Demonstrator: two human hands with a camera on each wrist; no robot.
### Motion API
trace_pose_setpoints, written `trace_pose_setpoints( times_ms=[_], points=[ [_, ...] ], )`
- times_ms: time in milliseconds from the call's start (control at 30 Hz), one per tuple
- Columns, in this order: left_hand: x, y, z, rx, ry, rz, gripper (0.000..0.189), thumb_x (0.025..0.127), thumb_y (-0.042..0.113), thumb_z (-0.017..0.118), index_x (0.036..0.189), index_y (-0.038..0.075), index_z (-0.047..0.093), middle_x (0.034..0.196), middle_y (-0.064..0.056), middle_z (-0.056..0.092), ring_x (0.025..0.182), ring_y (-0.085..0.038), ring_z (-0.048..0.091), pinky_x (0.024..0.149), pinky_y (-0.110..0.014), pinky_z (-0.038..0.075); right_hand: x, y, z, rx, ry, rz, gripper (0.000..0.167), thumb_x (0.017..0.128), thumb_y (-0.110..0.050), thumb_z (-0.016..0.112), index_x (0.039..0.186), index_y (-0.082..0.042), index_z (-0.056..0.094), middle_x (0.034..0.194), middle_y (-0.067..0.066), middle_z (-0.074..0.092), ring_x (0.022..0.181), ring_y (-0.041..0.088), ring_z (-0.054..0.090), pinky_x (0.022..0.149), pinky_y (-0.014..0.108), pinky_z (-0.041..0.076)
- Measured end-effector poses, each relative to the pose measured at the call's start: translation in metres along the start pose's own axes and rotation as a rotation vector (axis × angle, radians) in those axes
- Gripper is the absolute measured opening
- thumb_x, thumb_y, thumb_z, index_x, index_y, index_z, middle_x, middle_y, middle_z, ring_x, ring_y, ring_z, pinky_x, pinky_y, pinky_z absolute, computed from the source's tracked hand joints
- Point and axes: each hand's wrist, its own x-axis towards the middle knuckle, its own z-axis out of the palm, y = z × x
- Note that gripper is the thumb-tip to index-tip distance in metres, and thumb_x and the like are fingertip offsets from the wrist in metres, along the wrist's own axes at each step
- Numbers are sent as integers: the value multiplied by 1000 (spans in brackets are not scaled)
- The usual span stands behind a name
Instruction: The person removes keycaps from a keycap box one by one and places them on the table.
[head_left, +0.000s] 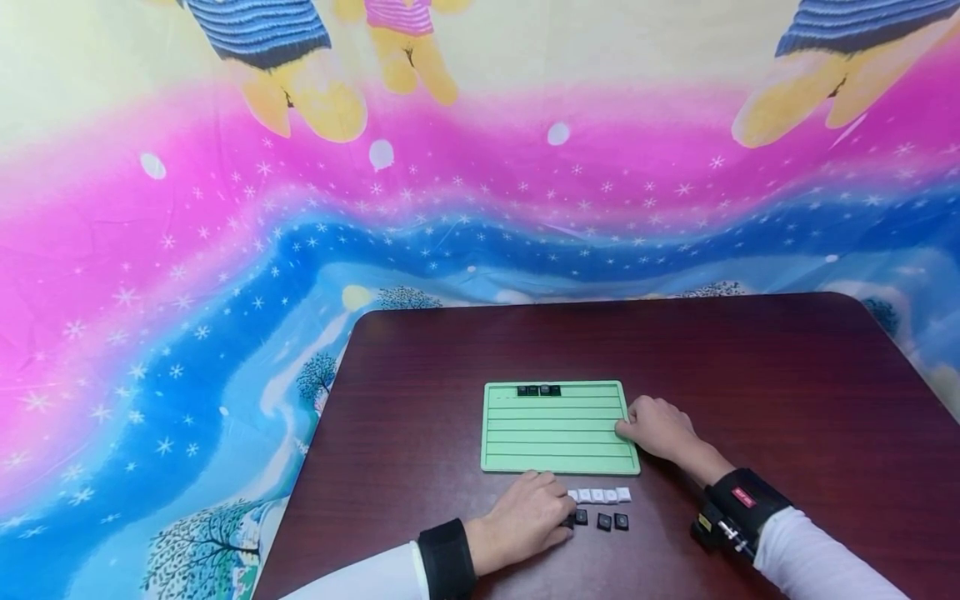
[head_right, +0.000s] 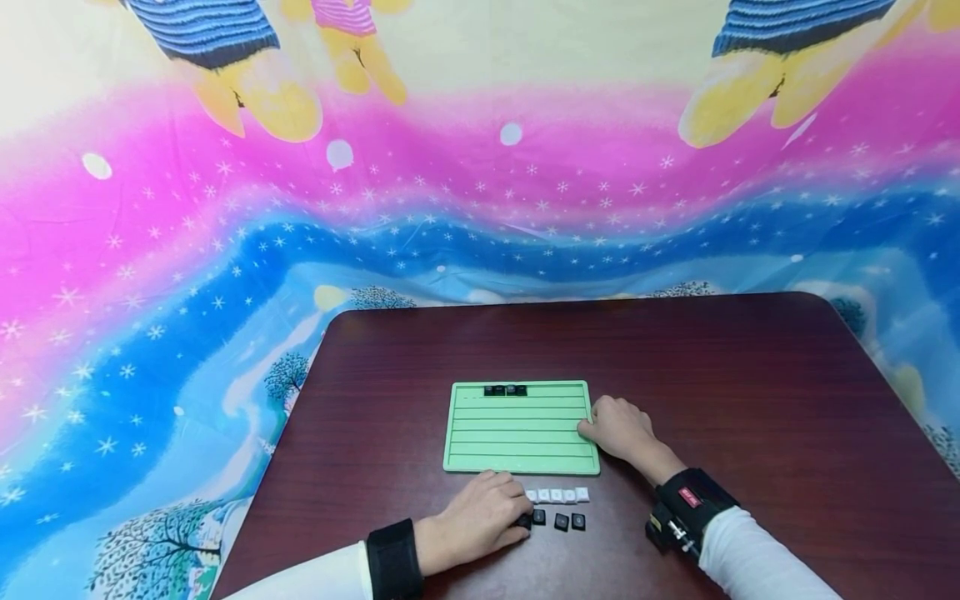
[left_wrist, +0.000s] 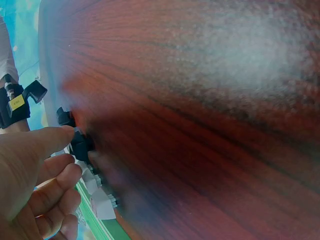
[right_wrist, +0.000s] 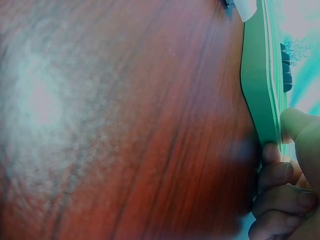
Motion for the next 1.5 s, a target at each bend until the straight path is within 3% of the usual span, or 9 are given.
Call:
trace_pose_setpoints(
  times_ms=[367,600,1000,1500],
  points=[
    [10,-12,-9,-7,139,-69,20,88,47,73,91,27,72,84,15,67,78,-4,56,66,-18,37,0,-2,-1,-5,-21,26,44,87,-26,65,53,-20,36,51,-9,25,47,8,23,47,24,16],
    [20,-24,-11,14,165,-106,19,91,44,70,90,26,71,86,13,66,79,-6,56,67,-19,39,0,-2,0,-9,-12,24,44,86,-26,65,54,-20,36,52,-9,25,48,8,24,47,24,17],
    [38,-49,-6,46,130,-211,24,94,42,68,105,22,74,103,8,72,94,-10,64,75,-24,51,0,-1,-1,-5,-19,18,45,86,-26,64,53,-21,34,51,-10,24,47,8,22,47,23,16],
    [65,-72,1,-7,55,-310,29,97,36,65,118,17,71,115,1,71,105,-15,66,87,-30,55,0,2,0,-5,-17,14,45,87,-25,64,53,-20,35,52,-9,24,47,8,22,48,24,16]
  ],
)
